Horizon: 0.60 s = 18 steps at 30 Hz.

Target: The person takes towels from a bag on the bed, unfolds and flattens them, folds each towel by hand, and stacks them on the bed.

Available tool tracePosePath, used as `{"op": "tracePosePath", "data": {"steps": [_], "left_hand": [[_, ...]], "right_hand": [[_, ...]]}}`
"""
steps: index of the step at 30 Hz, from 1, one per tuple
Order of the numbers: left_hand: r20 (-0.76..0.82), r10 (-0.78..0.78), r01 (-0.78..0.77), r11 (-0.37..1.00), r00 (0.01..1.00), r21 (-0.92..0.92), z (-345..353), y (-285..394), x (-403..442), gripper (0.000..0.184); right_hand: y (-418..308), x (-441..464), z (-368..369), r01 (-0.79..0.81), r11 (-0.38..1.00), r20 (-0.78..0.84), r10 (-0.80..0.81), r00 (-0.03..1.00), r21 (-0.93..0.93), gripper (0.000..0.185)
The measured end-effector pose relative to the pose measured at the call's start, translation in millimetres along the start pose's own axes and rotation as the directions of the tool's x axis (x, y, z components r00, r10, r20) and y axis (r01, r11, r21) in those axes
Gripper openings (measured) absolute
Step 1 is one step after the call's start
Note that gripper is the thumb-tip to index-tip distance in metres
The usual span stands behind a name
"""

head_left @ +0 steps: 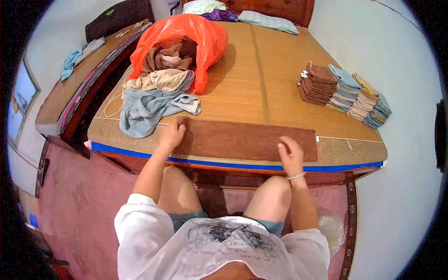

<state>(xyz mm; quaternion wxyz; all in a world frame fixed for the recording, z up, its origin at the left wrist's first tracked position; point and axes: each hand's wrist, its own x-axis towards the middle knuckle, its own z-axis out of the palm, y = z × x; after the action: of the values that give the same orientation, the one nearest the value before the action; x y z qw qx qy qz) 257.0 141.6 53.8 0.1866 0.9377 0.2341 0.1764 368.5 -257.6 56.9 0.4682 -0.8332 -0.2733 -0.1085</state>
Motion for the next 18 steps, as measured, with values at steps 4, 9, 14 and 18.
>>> {"op": "tracePosePath", "data": {"steps": [4,9,14,18], "left_hand": [[0.079,0.021,0.032,0.79,0.997,-0.612,6.8,75.6,-17.9,0.032],[0.414,0.394,0.251,0.402,0.82,-0.88,17.8,158.7,-59.4,0.037],[0.385,0.288,0.262,0.385,0.877,-0.885,31.4,156.2,-57.9,0.032],[0.357,0.049,0.299,0.447,0.933,-0.843,58.6,127.2,-39.9,0.021]], "right_hand": [[-40.8,5.4,44.3,-0.503,0.631,0.48,0.227,0.848,0.591,0.041],[-47.8,17.1,85.7,-0.63,0.113,0.597,0.227,0.769,0.768,0.046],[-33.1,33.9,46.6,-0.634,0.482,0.451,0.449,0.772,0.605,0.035],[8.4,54.6,-4.3,-0.44,0.733,0.208,0.391,0.897,0.519,0.044]]}}
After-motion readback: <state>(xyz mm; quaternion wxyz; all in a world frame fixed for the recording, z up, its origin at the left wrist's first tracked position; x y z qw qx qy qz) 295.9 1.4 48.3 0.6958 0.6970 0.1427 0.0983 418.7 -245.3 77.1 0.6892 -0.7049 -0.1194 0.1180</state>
